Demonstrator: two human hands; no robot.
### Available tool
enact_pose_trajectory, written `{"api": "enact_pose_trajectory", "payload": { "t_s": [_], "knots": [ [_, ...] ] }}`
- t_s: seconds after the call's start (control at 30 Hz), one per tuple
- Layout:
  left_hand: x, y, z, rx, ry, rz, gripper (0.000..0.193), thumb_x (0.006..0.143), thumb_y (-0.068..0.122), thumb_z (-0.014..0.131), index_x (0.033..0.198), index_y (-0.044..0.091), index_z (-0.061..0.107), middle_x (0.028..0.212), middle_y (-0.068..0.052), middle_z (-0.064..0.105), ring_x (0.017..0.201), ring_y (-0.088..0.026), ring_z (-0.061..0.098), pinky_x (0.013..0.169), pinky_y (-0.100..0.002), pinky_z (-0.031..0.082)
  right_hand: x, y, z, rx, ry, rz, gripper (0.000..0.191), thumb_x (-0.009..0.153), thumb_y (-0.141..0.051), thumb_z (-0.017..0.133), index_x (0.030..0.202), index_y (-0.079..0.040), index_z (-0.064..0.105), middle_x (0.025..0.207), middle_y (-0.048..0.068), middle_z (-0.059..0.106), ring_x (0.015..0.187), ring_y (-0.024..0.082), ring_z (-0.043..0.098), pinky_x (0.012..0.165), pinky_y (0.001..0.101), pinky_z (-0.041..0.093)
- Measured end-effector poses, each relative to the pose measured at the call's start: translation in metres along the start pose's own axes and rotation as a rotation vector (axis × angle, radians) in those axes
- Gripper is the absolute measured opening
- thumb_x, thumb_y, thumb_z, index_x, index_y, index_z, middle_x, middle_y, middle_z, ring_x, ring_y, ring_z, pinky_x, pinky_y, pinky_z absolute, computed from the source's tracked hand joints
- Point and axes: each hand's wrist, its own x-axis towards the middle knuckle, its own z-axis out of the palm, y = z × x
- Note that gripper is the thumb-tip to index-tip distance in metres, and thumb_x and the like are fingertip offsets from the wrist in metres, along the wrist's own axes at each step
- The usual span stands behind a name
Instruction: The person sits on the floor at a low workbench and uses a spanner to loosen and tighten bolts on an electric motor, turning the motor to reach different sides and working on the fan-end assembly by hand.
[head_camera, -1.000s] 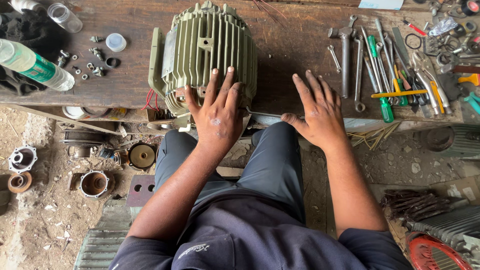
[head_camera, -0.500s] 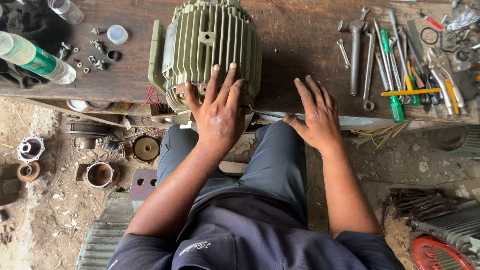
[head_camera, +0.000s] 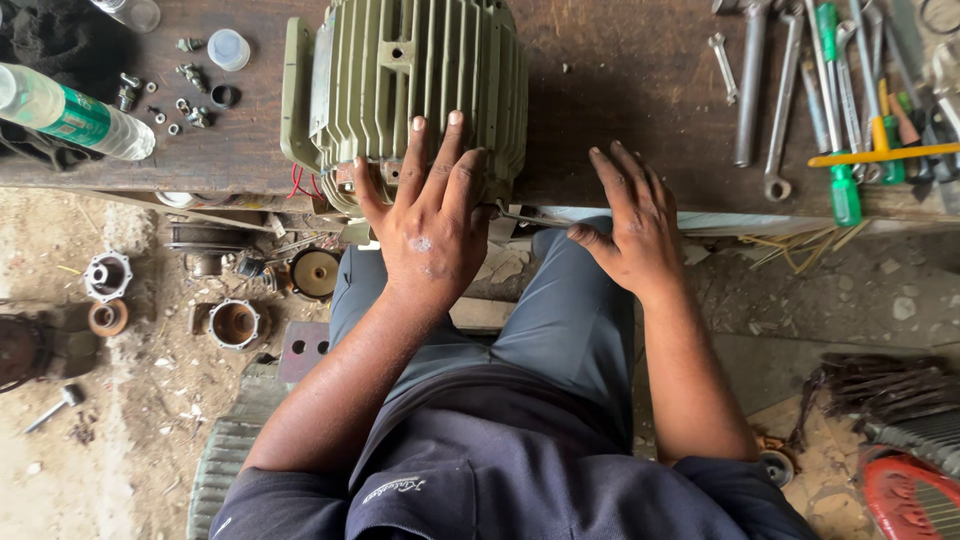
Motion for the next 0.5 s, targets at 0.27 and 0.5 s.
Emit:
{"api": "enact_pose_trajectory", "payload": {
  "t_s": [0.27,0.5],
  "knots": [
    [0.0,0.002,0.002,-0.004,-0.023,-0.008,0.054,0.084,0.023,0.08,0.134,0.016,0.064,0.165,-0.003,0.044,0.156,-0.029,0.035,0.121,-0.071,0.003,-0.003,0.006,0.012,0.071,0.009,0.002,0.093,0.093,-0.072,0.057,0.161,-0.011,0.042,0.163,0.022,0.042,0.147,0.047,0.043,0.121,0.0588,0.034],
    [0.0,0.002,0.003,0.027,-0.02,0.006,0.051,0.089,0.024,0.081,0.136,0.016,0.063,0.166,-0.004,0.044,0.158,-0.029,0.034,0.123,-0.069,0.002,-0.007,0.011,0.025,0.113,0.025,0.005,0.094,0.093,-0.072,0.057,0.161,-0.01,0.041,0.163,0.022,0.043,0.147,0.047,0.043,0.121,0.0584,0.035]
  ]
}}
